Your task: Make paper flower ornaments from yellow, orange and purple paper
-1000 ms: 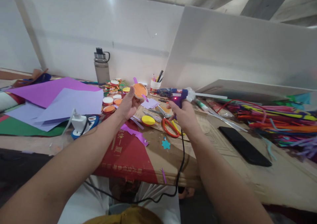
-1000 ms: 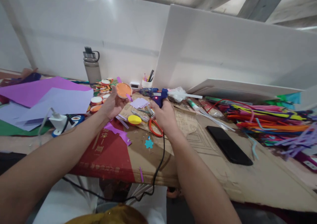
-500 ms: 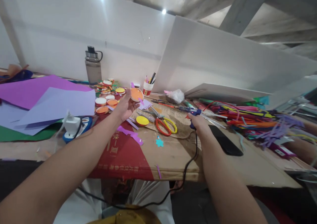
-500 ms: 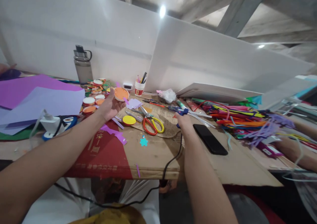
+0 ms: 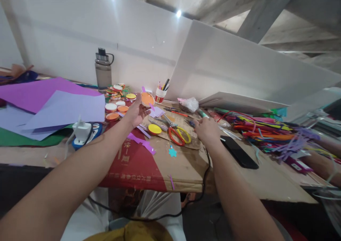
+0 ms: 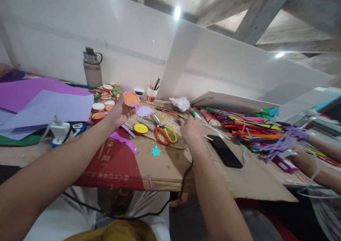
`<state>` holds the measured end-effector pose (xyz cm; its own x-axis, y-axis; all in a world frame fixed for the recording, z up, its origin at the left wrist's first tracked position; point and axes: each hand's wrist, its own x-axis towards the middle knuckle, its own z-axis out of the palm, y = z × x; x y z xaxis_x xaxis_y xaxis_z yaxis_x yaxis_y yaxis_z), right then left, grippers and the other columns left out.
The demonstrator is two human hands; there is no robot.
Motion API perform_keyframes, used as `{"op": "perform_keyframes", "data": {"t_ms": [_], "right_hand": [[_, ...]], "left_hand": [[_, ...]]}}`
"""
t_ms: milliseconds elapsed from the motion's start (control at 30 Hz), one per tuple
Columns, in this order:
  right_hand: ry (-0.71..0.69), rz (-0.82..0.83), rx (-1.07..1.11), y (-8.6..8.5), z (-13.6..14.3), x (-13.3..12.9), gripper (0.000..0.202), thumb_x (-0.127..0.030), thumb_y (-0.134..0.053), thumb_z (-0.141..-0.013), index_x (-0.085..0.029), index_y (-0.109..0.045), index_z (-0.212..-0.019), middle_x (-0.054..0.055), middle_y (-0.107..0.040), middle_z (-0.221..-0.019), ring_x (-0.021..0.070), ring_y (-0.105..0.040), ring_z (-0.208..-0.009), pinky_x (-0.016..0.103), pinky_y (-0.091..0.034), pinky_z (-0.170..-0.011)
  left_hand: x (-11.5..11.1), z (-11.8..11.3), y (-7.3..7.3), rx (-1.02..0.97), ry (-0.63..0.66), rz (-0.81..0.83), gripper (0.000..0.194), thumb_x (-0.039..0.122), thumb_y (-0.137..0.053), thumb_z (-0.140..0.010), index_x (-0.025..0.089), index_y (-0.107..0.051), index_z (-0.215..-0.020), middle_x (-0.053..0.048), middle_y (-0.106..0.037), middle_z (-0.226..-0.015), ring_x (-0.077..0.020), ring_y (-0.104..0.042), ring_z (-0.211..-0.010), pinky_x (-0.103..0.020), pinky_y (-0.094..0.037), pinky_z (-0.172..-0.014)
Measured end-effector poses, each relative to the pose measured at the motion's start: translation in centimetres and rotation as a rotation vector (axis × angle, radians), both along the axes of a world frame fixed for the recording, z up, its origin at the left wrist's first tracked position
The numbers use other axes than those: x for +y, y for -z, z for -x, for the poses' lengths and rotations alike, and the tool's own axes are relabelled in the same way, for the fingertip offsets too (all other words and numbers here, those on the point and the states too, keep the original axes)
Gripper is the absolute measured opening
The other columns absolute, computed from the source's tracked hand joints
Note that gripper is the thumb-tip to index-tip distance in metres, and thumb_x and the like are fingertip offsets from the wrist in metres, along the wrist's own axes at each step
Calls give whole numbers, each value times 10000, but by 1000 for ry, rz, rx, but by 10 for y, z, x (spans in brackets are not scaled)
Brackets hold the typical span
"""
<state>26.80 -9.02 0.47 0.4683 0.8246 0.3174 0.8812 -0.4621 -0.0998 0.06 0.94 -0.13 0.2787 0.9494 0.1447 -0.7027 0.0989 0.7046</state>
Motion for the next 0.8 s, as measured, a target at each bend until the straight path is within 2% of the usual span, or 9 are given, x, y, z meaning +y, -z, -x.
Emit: {"op": "perform_keyframes", "data": {"t_ms": [33,133,167,233,333,433,633,800], "right_hand": [[-171,-57,35,-3,15,1,411,-433,-418,-937,-115,-652,-1053,204,-627,-1127,293,-576,-1116,393,-433,-921],[-629,11,220,-9,64,5,368,-440,-447,-931,-160,-644,-1066,117,-675,-1068,211,-622,-969,306,-457,-843],[-737,67,222,-10,79,7,379,-465,-477,-916,-169,-639,-1089,108,-676,-1090,211,-621,-964,304,-456,-836],[-882,168,142,-12,102,12,426,-461,-525,-896,-162,-605,-1188,129,-635,-1221,244,-581,-1090,330,-425,-915],[-941,326,69,-13,115,21,452,-399,-556,-887,-163,-555,-1274,148,-580,-1318,266,-537,-1182,356,-392,-977],[-968,416,59,-10,110,30,453,-368,-560,-879,-181,-550,-1292,142,-584,-1308,269,-547,-1172,368,-393,-988],[-1008,365,91,2,99,33,439,-377,-621,-844,-160,-609,-1225,158,-599,-1245,273,-548,-1127,370,-408,-963],[-984,349,193,4,101,27,466,-348,-667,-819,-217,-598,-1261,130,-613,-1207,261,-544,-1127,371,-404,-953]], "left_hand": [[0,0,0,12,-3,-2,513,640,-697,-680,174,-645,-888,-37,-691,-773,-121,-625,-640,-229,-512,-587],[1,1,0,39,-9,-5,544,667,-676,-680,175,-657,-912,-46,-694,-801,-118,-616,-636,-224,-499,-570],[0,1,0,40,-14,-3,554,678,-671,-677,176,-657,-911,-44,-692,-797,-115,-611,-628,-221,-493,-561],[0,2,-1,36,-30,8,573,699,-658,-670,177,-655,-907,-38,-682,-774,-111,-601,-611,-216,-483,-548],[-1,2,-2,29,-57,28,597,722,-636,-671,175,-655,-910,-35,-664,-734,-113,-593,-601,-219,-475,-543],[0,0,0,39,-48,17,618,733,-617,-678,169,-661,-926,-53,-670,-750,-124,-600,-628,-226,-472,-554],[-2,-4,4,90,-14,-4,638,735,-605,-688,181,-661,-998,-62,-691,-834,-140,-621,-690,-235,-474,-579],[-1,-3,3,97,-22,-12,658,741,-615,-674,174,-664,-1005,-65,-681,-785,-143,-614,-660,-237,-481,-567]]}}
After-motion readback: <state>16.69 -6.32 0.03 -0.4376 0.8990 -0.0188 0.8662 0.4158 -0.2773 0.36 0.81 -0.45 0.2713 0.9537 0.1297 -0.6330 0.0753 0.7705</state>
